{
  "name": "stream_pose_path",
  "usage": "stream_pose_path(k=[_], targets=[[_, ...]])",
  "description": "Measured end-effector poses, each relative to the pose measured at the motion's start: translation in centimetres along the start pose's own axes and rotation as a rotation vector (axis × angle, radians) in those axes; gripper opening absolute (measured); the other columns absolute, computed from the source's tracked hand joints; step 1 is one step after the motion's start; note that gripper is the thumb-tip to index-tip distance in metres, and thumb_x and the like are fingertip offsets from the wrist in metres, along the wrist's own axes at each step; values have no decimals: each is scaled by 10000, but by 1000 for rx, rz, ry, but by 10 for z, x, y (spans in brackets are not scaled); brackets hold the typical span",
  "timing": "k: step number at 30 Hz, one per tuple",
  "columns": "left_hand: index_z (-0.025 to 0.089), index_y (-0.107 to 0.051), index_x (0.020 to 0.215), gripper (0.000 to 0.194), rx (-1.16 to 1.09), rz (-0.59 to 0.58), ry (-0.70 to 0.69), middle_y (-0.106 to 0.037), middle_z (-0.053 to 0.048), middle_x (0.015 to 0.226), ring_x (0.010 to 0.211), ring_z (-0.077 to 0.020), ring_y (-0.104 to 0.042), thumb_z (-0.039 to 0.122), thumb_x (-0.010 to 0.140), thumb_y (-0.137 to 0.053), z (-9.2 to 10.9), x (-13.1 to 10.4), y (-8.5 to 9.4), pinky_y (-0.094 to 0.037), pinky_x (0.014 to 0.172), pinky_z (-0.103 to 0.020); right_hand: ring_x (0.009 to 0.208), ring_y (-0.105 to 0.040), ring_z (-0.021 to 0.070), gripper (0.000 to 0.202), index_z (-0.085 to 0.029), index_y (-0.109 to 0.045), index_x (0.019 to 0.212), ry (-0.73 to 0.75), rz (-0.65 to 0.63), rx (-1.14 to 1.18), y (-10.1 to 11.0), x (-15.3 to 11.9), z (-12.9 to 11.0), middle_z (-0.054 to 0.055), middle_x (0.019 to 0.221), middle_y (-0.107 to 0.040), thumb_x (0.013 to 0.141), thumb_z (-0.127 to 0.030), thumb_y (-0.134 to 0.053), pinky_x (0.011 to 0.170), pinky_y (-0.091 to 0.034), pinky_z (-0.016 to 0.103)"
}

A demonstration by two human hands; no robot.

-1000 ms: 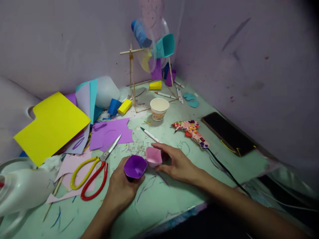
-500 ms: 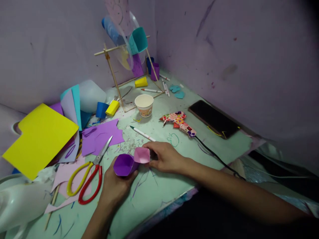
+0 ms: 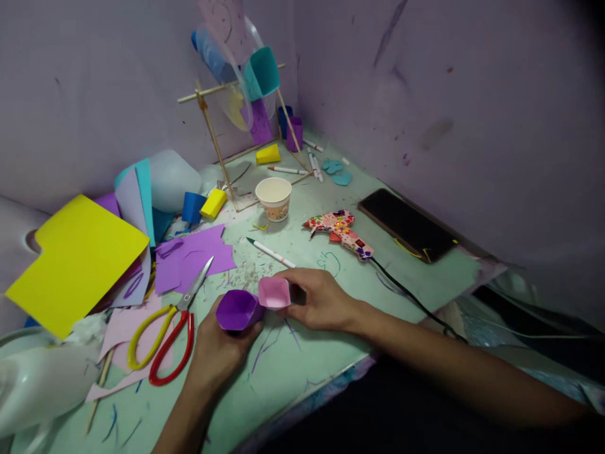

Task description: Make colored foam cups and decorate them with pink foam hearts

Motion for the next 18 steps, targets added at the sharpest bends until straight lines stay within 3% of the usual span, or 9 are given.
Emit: stream_pose_path(k=[5,10,18], targets=[[183,-574,931,331,-20,1,-22,-684,-23,767,659,-211,-648,357,676,-692,-1,-4,-1,-507,592,-315,814,-612,214,358,-216,-669,1016,51,58,-111,7,-2,4,46,910,-715,664,-254,-726,747,-421,323],[220,-528,997,377,7,26,-103,-669,-22,900,807,-218,-649,351,683,-691,0,-7,-5,-510,706,-330,823,-601,213,361,-231,-664,1059,92,-38,-175,6,-2,4,35,894,-712,706,-287,-712,760,-388,331],[225,-547,957,331,-4,16,-97,-665,-27,880,795,-235,-654,377,691,-673,-1,-7,-5,-510,683,-350,880,-604,228,369,-243,-647,1090,97,-85,-152,4,-2,5,32,939,-709,728,-293,-704,799,-374,354]])
Point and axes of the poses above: each hand's wrist, its own x-axis towards the middle knuckle, its own y-axis out of the back of the hand, z = x × y, the point moved 4 cm from there along x, towards the middle knuckle
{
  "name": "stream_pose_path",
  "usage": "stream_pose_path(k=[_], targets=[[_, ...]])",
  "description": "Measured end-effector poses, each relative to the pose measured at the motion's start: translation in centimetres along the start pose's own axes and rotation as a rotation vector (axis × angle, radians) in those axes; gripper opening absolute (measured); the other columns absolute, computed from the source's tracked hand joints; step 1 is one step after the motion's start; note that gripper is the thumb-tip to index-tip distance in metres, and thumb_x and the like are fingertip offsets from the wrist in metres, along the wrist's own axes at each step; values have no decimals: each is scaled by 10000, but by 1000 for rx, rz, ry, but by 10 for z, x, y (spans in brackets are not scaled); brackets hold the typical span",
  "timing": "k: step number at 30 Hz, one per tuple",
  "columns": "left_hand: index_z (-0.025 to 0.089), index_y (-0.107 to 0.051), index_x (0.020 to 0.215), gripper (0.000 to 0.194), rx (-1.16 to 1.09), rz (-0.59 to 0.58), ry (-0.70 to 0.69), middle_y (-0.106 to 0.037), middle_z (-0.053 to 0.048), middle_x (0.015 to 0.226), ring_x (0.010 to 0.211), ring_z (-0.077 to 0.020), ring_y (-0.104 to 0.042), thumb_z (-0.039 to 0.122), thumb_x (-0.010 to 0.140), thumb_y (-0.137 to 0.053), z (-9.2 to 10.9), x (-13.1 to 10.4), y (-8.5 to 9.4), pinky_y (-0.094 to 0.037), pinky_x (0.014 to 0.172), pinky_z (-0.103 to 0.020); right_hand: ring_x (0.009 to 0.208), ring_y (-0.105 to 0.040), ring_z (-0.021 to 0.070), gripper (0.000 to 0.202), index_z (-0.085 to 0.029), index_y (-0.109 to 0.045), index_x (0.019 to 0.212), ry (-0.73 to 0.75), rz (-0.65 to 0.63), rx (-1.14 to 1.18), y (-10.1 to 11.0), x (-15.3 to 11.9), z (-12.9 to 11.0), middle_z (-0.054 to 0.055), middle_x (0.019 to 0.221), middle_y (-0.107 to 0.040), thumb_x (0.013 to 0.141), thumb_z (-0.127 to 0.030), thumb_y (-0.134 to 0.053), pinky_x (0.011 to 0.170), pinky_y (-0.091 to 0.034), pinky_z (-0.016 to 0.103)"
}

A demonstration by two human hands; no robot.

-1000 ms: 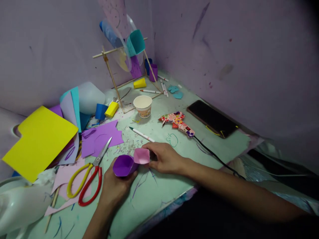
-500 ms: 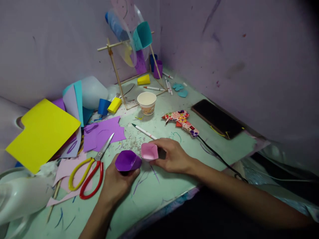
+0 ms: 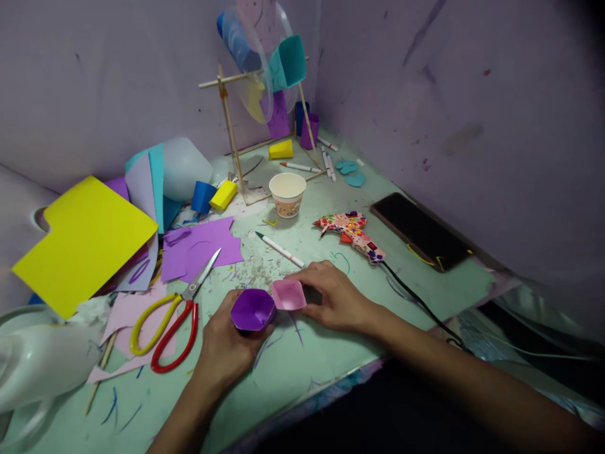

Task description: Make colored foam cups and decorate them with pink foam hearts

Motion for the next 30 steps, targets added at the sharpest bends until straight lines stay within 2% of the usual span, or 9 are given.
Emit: stream_pose_path(k=[4,14,19,21,24,27,30], targets=[[217,-558,930,309,12,-2,-5,-668,-32,872,792,-238,-655,367,684,-670,2,1,0,-507,676,-345,879,-610,235,372,-220,-649,1079,4,8,15,1,0,0,46,937,-707,728,-325,-710,809,-377,361],[212,-554,907,282,48,-13,-2,-684,-24,828,741,-233,-656,356,688,-657,-2,2,-2,-507,656,-338,865,-610,243,357,-189,-667,1013,27,31,2,1,1,1,55,891,-708,674,-276,-737,793,-380,356],[196,-588,865,287,-15,-1,75,-690,-28,765,698,-232,-650,362,654,-690,-1,4,-1,-514,654,-344,792,-582,223,323,-173,-665,960,-7,34,37,2,2,2,49,824,-684,669,-292,-737,766,-383,352],[178,-615,799,277,-73,-3,139,-680,-33,695,657,-234,-639,388,639,-698,-2,3,2,-513,624,-341,728,-556,198,289,-146,-662,889,-59,55,147,4,2,3,46,769,-653,686,-342,-724,732,-395,339],[152,-645,726,308,-224,28,239,-656,-38,617,604,-230,-608,422,596,-715,-5,0,8,-489,564,-327,706,-539,167,335,-126,-634,909,-171,76,547,4,3,8,49,799,-624,733,-408,-679,676,-418,301],[127,-663,757,358,-525,59,290,-650,-45,632,629,-230,-602,417,556,-725,-6,-5,11,-476,574,-322,657,-522,131,432,-126,-601,1014,-255,43,959,-1,3,12,40,816,-602,735,-447,-675,562,-401,237],[120,-662,799,379,-806,15,328,-664,-63,694,702,-246,-615,396,547,-728,-5,-9,7,-484,636,-335,588,-490,103,433,-124,-610,1013,-299,-7,1101,-4,4,12,21,767,-576,724,-435,-698,486,-363,205]])
Point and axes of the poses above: each hand's wrist, its own x-axis towards the middle knuckle, its own y-axis out of the back of the hand, z = x × y, the point moved 4 cm from there along x, towards the middle knuckle
